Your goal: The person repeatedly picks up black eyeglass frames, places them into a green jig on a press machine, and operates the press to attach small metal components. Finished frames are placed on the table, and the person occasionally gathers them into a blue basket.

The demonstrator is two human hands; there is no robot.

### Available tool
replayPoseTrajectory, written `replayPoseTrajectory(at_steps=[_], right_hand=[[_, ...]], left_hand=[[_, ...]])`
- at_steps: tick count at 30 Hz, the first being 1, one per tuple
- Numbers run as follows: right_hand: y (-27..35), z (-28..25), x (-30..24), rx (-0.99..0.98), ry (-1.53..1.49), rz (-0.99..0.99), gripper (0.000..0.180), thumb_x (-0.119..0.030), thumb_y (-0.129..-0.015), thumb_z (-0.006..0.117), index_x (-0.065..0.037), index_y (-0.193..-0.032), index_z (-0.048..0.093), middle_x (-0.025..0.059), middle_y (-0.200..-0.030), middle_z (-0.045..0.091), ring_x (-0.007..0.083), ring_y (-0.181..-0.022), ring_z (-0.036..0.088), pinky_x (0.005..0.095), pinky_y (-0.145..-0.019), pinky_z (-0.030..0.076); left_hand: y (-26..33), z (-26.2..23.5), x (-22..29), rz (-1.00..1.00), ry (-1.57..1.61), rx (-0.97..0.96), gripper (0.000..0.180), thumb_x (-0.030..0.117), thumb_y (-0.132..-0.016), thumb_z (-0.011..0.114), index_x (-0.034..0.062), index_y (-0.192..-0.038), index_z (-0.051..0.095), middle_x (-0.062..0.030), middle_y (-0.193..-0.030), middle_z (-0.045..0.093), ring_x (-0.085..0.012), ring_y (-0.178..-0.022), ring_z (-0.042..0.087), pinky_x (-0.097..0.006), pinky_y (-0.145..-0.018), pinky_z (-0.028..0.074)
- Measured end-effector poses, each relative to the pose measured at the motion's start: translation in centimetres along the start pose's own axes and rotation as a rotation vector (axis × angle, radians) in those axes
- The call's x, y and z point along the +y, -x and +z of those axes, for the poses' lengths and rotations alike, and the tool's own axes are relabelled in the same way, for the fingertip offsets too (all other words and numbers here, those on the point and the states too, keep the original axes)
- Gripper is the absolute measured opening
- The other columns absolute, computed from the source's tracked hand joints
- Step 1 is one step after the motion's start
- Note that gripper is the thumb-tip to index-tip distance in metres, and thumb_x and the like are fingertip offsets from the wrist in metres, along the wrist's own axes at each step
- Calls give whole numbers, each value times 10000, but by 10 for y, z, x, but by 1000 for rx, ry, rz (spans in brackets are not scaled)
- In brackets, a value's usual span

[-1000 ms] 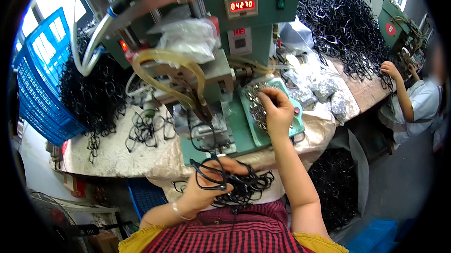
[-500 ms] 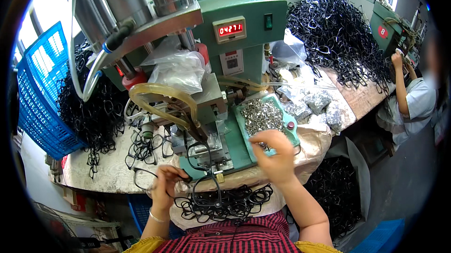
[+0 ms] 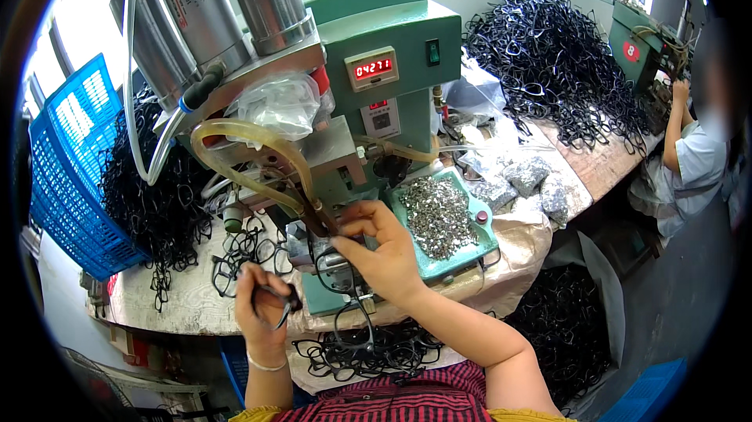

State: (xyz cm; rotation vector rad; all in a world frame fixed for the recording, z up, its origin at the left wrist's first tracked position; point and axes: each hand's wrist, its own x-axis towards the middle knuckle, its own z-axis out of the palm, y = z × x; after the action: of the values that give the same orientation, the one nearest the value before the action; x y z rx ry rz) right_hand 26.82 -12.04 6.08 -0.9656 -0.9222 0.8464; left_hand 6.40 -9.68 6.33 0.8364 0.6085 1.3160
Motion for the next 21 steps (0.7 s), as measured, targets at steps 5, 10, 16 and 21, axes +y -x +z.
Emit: replayPoseTrajectory(at_steps=[5,10,16,21], right_hand=[[12,10,-24,4,98,-16,467,-20,-853,680,33,-1272,480,104,-1129,656,164,-1043,644,276,-923,471],[-1,-42,-22,-116,705,-318,329,-45,-808,688,-26,-1134,648,184,-1244,625,315,-1187,596,386,-1016,449],[-2,-129,44,200,1275,-323,152,-109,-742,753,-117,-893,747,223,-1216,626,395,-1244,529,460,-1045,414],[-8,-109,40,37,1263,-482,97,-56,-754,684,-38,-847,667,200,-1200,608,410,-1237,526,483,-1005,437]], left_hand=[[36,34,36,-365,84,-467,293,296,-1013,410,39,-885,468,-275,-712,643,-302,-598,632,-341,-561,514],[5,63,2,-976,9,-481,301,285,-1031,396,43,-869,474,-224,-691,620,-260,-568,580,-310,-602,468],[1,46,-34,-970,217,-535,245,285,-1037,455,68,-932,499,-261,-799,681,-211,-624,662,-236,-451,468],[3,54,-31,-953,176,-495,267,308,-1047,438,72,-938,500,-219,-792,673,-195,-635,671,-228,-391,442]])
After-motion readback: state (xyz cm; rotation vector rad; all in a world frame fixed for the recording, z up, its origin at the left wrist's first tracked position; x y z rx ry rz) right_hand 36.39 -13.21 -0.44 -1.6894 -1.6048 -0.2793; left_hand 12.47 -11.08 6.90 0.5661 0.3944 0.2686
